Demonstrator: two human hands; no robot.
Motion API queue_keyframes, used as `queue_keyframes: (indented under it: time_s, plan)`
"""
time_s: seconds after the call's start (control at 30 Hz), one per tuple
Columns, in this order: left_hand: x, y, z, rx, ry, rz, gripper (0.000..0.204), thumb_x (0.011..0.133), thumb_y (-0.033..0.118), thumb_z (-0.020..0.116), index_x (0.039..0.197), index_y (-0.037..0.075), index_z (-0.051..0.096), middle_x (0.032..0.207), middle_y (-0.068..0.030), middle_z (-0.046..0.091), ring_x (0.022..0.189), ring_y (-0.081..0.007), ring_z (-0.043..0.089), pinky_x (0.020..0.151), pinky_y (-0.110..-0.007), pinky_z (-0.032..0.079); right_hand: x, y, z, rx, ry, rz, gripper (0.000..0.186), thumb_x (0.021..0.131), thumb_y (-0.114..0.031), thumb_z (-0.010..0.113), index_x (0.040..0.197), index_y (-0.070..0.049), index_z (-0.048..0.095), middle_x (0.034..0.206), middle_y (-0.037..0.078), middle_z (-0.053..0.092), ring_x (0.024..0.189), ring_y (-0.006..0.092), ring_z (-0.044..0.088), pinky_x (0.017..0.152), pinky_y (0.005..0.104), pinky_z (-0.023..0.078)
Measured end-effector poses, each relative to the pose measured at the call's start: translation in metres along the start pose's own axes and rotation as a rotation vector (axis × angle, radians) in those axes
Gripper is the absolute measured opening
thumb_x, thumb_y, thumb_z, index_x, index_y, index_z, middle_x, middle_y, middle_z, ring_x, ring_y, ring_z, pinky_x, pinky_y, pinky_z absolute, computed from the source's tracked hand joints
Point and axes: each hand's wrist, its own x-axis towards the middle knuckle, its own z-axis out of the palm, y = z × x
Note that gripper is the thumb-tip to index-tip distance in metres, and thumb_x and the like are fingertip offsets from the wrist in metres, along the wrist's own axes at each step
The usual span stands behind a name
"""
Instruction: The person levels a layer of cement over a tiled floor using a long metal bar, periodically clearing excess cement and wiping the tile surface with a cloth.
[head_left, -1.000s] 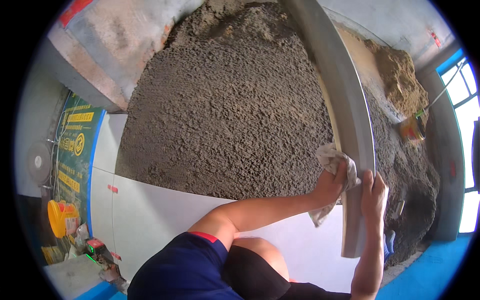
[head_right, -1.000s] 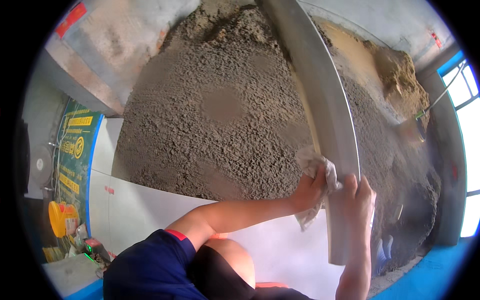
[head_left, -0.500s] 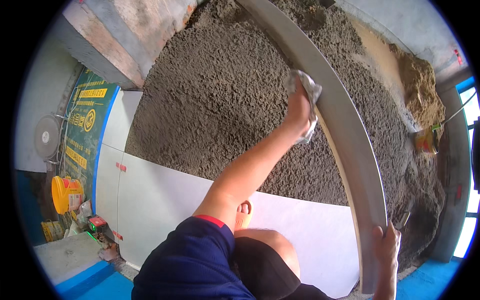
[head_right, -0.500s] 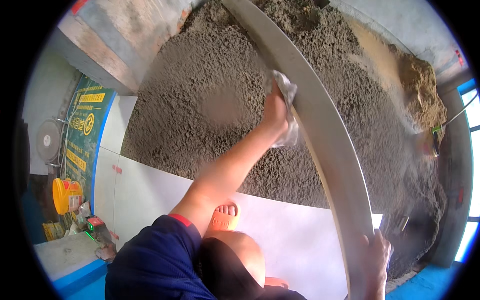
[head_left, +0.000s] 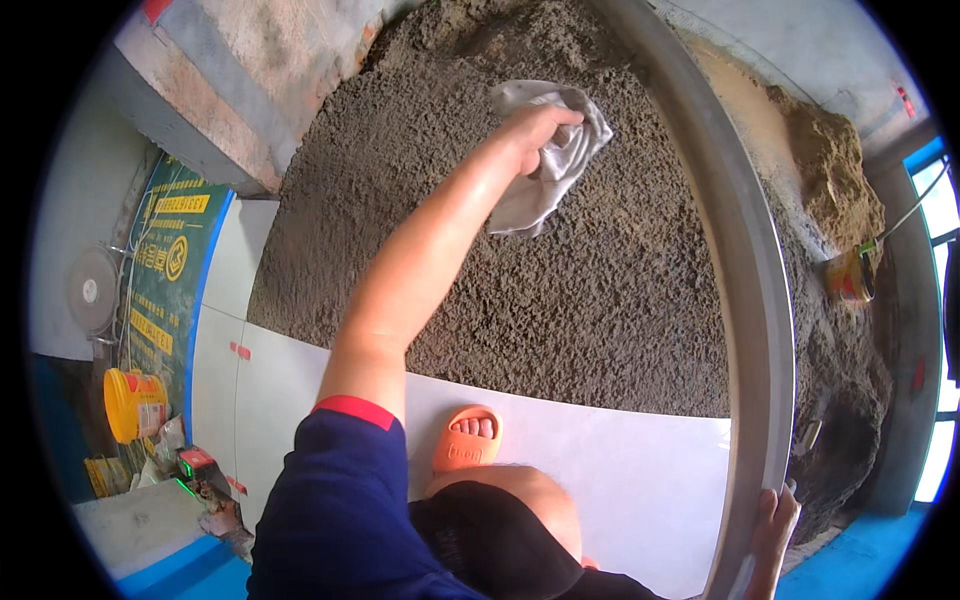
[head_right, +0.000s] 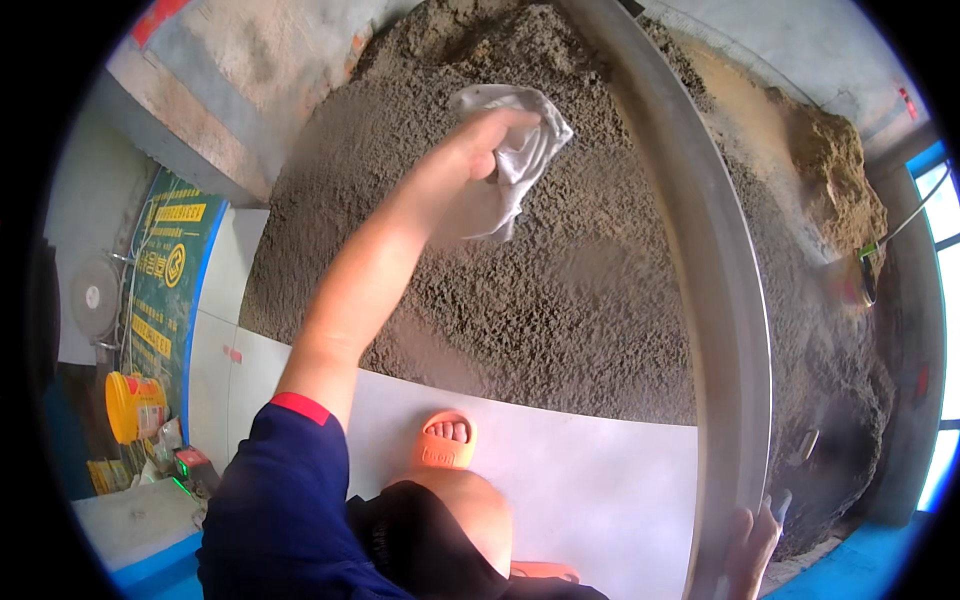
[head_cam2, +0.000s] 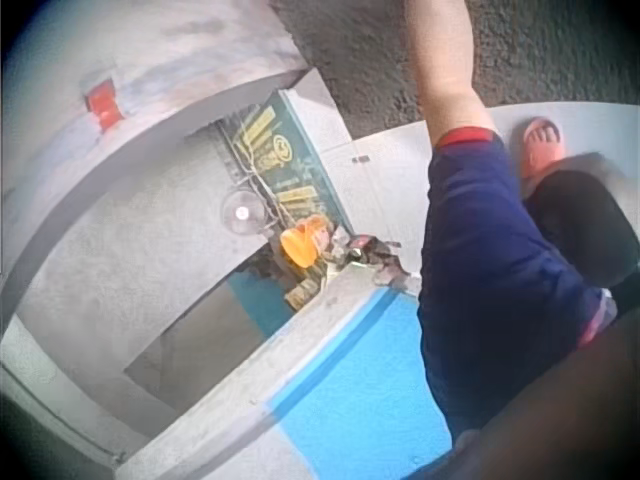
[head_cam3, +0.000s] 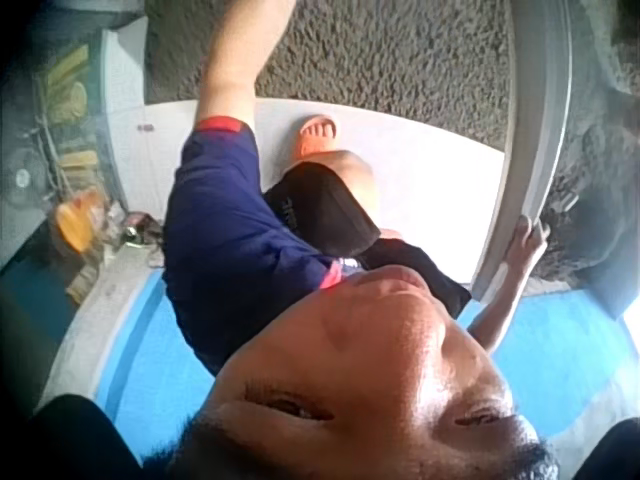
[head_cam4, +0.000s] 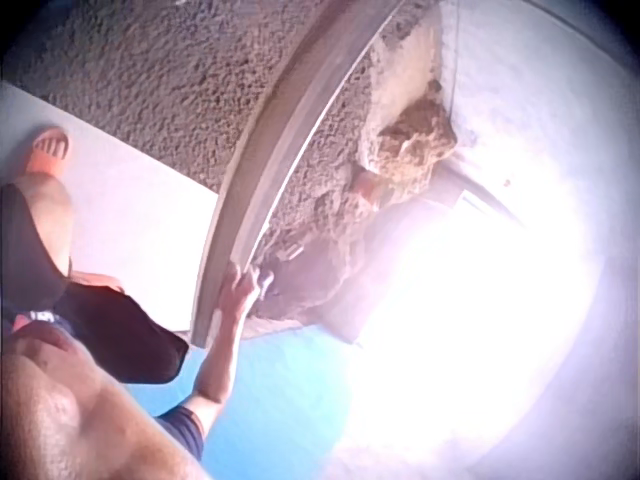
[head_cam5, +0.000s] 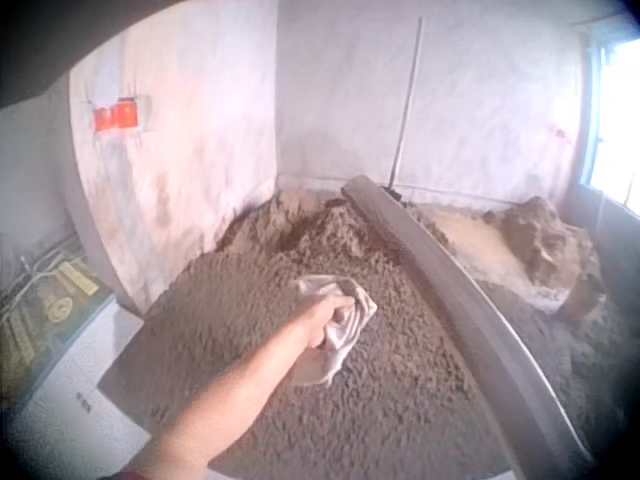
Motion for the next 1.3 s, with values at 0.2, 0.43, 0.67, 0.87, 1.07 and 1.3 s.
queue_keyframes:
  time_s: [0.2,0.43,0.67,0.87,1.07,1.3]
  plan:
    - [-0.005,0.041,-0.007,0.555,-0.120,0.124,0.050,0.070,-0.008,0.067,0.118,-0.009,0.055,0.107,-0.0168,0.063,0.096,-0.0282,0.065,0.087,-0.040,0.053,-0.002,0.015,0.014,0.026,0.117,-0.005,0.069,0.094,-0.065,0.048,0.090,0.002,0.063,0.059,0.007,0.050,0.055,0.0142,0.046,0.052,0.0359,0.036]
    - [-0.012,0.048,-0.018,1.688,0.130,0.440,0.030,0.087,0.021,0.060,0.104,-0.001,0.071,0.102,-0.0226,0.070,0.092,-0.0292,0.070,0.082,-0.041,0.053,-0.014,0.017,0.018,0.084,0.071,0.045,0.025,0.085,-0.019,0.061,0.084,0.006,0.059,0.065,0.021,0.056,0.056,0.0312,0.052,0.056,0.0412,0.041]
    - [-0.010,0.028,-0.024,1.181,0.148,-0.033,0.051,0.091,0.047,0.060,0.115,0.003,0.069,0.117,-0.0218,0.067,0.107,-0.0290,0.066,0.094,-0.041,0.050,-0.021,0.022,0.024,-0.090,-0.018,0.033,0.029,0.081,-0.020,0.062,0.074,0.005,0.049,0.065,0.027,0.048,0.062,0.0464,0.049,0.058,0.0471,0.040]
    - [-0.036,0.024,-0.019,0.903,-0.243,0.283,0.064,0.078,0.018,0.074,0.135,-0.001,0.051,0.123,-0.0166,0.064,0.112,-0.0254,0.063,0.101,-0.038,0.049,-0.017,0.005,0.028,-0.044,-0.048,0.031,0.033,0.080,-0.026,0.061,0.072,0.004,0.049,0.063,0.026,0.048,0.059,0.0464,0.048,0.057,0.0479,0.039]
    - [-0.043,-0.048,0.005,0.355,-0.386,0.673,0.038,0.094,0.033,0.063,0.123,0.010,0.056,0.118,-0.0071,0.060,0.098,-0.0172,0.060,0.083,-0.038,0.055,0.002,-0.007,0.041,-0.136,0.139,-0.127,0.031,0.083,-0.023,0.057,0.071,0.005,0.049,0.061,0.026,0.049,0.056,0.0439,0.049,0.056,0.0470,0.040]
    - [-0.062,-0.114,0.109,-0.365,-0.260,0.257,0.032,0.101,0.023,0.053,0.126,0.002,0.052,0.104,-0.0104,0.064,0.092,-0.0171,0.064,0.082,-0.034,0.056,0.041,-0.056,0.031,0.108,0.001,-0.038,0.031,0.089,-0.022,0.054,0.080,0.007,0.059,0.061,0.021,0.056,0.055,0.0209,0.057,0.056,0.0399,0.044]
